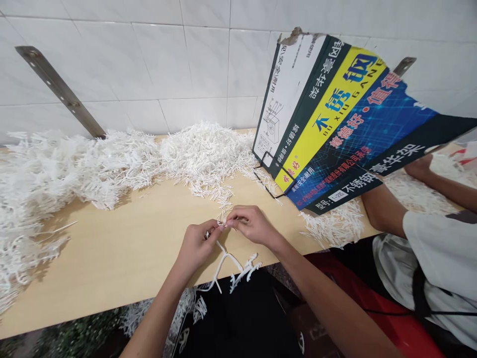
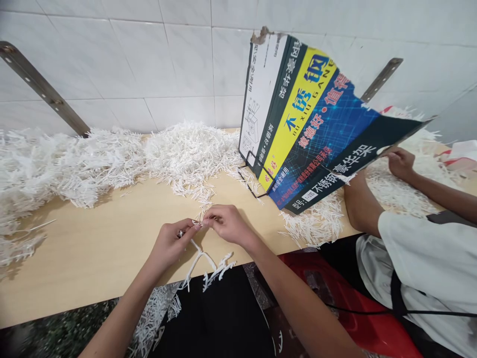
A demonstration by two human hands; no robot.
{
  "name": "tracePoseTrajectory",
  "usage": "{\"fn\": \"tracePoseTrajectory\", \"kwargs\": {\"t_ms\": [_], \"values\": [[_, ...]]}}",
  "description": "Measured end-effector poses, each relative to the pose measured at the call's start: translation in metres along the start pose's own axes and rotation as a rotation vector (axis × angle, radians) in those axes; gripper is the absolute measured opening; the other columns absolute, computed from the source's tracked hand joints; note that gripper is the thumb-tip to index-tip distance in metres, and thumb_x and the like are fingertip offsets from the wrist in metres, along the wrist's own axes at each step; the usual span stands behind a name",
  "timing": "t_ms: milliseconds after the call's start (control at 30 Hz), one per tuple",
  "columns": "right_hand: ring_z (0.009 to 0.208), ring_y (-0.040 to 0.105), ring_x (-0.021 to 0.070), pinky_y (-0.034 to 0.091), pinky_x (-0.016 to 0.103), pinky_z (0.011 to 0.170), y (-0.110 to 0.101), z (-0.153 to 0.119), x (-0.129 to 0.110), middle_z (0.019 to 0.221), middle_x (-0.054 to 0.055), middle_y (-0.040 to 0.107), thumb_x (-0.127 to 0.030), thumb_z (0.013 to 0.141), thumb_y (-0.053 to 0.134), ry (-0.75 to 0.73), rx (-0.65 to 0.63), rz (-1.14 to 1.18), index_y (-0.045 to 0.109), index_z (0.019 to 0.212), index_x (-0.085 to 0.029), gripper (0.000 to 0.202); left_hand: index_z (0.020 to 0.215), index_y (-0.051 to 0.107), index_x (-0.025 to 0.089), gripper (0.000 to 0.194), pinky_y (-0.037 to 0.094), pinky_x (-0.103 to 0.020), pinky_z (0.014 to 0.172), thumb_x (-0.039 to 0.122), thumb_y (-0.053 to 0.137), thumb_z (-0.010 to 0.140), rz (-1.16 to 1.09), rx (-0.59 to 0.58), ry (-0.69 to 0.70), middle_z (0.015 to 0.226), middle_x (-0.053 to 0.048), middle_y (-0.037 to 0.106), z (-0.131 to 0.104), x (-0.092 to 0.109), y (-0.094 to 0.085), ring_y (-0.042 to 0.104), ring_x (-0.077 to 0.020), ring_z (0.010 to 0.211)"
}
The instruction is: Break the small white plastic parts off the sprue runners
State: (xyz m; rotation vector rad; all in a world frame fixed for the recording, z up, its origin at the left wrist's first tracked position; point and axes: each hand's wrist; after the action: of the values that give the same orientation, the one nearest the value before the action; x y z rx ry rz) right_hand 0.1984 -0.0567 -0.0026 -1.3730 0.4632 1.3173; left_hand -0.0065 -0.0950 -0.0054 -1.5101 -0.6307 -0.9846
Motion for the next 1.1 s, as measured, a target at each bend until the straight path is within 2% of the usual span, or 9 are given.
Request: {"fn": "tracePoseTrajectory", "kwargs": {"t_ms": [167, 233, 333, 400, 500, 633, 833, 967, 1100], "values": [[0.057, 0.054, 0.0130, 0.042, 0.026, 0.053, 0.000, 0.002, 0.023, 0.071, 0.004, 0.066, -0.042, 0.093, 0.065, 0.171, 0.410, 0.238, 0.072, 0.078, -0.018, 0.029, 0.067, 0.057, 0.018, 0.032, 0.027, -0.025, 0.057, 0.035, 0.052, 0.094, 0.042, -0.099, 0.062, 0.055, 0.005, 0.042, -0.002, -0.003, -0.003, 0.039, -0.0105, 0.054], [0.056, 0.053, 0.0126, 0.042, 0.025, 0.052, -0.001, 0.003, 0.023, 0.073, 0.004, 0.066, -0.044, 0.094, 0.062, 0.195, 0.474, 0.267, 0.070, 0.082, -0.018, 0.030, 0.066, 0.056, 0.018, 0.033, 0.028, -0.025, 0.058, 0.036, 0.053, 0.094, 0.040, -0.079, 0.057, 0.056, 0.005, 0.042, -0.002, -0.003, -0.004, 0.040, -0.0105, 0.054], [0.087, 0.067, 0.0185, 0.052, 0.028, 0.071, -0.003, 0.004, 0.011, 0.103, 0.008, 0.073, -0.035, 0.094, 0.065, 0.061, 0.274, 0.148, 0.074, 0.102, -0.020, 0.020, 0.067, 0.056, 0.018, 0.035, 0.030, -0.025, 0.059, 0.040, 0.053, 0.095, 0.018, -0.004, 0.025, 0.058, 0.005, 0.045, -0.002, -0.002, -0.004, 0.042, -0.0107, 0.056], [0.113, 0.065, 0.0226, 0.053, 0.033, 0.088, -0.005, 0.003, 0.002, 0.124, 0.009, 0.070, -0.032, 0.095, 0.064, -0.071, 0.108, 0.086, 0.074, 0.115, -0.023, 0.024, 0.072, 0.060, 0.018, 0.035, 0.032, -0.025, 0.060, 0.042, 0.053, 0.096, -0.004, 0.032, 0.007, 0.059, 0.005, 0.048, -0.001, -0.001, -0.003, 0.043, -0.0110, 0.056], [0.109, 0.065, 0.0225, 0.050, 0.034, 0.092, -0.006, 0.001, -0.005, 0.109, 0.008, 0.073, -0.033, 0.096, 0.065, -0.138, -0.037, 0.033, 0.077, 0.104, -0.023, 0.017, 0.078, 0.066, 0.018, 0.035, 0.033, -0.025, 0.060, 0.045, 0.054, 0.096, -0.030, 0.067, -0.003, 0.060, 0.004, 0.052, 0.000, 0.000, -0.002, 0.044, -0.0117, 0.057], [0.072, 0.059, 0.0169, 0.044, 0.030, 0.069, -0.002, 0.001, 0.003, 0.070, 0.003, 0.062, -0.036, 0.097, 0.064, -0.029, 0.075, -0.053, 0.067, 0.067, -0.019, 0.034, 0.074, 0.065, 0.018, 0.036, 0.032, -0.025, 0.060, 0.043, 0.054, 0.096, -0.020, 0.027, 0.005, 0.060, 0.004, 0.049, 0.000, 0.000, -0.001, 0.042, -0.0113, 0.057], [0.056, 0.047, 0.0133, 0.038, 0.027, 0.055, -0.002, 0.005, 0.026, 0.067, 0.000, 0.054, -0.050, 0.102, 0.049, 0.157, 0.533, 0.258, 0.056, 0.075, -0.021, 0.040, 0.074, 0.067, 0.017, 0.036, 0.033, -0.025, 0.060, 0.041, 0.053, 0.097, 0.011, 0.019, 0.051, 0.060, 0.003, 0.054, -0.003, -0.002, -0.004, 0.044, -0.0115, 0.057], [0.090, 0.064, 0.0187, 0.049, 0.027, 0.068, -0.003, 0.005, 0.015, 0.106, 0.008, 0.069, -0.042, 0.099, 0.058, 0.079, 0.346, 0.120, 0.066, 0.107, -0.022, 0.023, 0.091, 0.073, 0.019, 0.033, 0.042, -0.025, 0.068, 0.045, 0.054, 0.099, -0.090, 0.033, 0.072, 0.082, -0.001, 0.073, -0.005, 0.002, -0.006, 0.060, -0.0152, 0.070], [0.120, 0.062, 0.0235, 0.052, 0.034, 0.094, -0.005, 0.001, -0.002, 0.131, 0.010, 0.066, -0.038, 0.103, 0.054, -0.034, 0.112, 0.053, 0.066, 0.130, -0.025, 0.033, 0.100, 0.076, 0.021, 0.029, 0.047, -0.025, 0.080, 0.041, 0.054, 0.101, -0.074, 0.016, 0.157, 0.100, -0.004, 0.078, -0.004, 0.007, -0.003, 0.068, -0.0186, 0.086]]}}
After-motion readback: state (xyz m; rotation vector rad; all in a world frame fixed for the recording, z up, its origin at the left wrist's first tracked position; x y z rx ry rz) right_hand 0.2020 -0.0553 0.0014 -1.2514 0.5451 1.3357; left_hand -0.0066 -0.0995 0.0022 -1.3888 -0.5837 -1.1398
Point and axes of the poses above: each hand's wrist, its own z-axis towards the middle knuckle, its own y-axis out of the palm, x = y × z
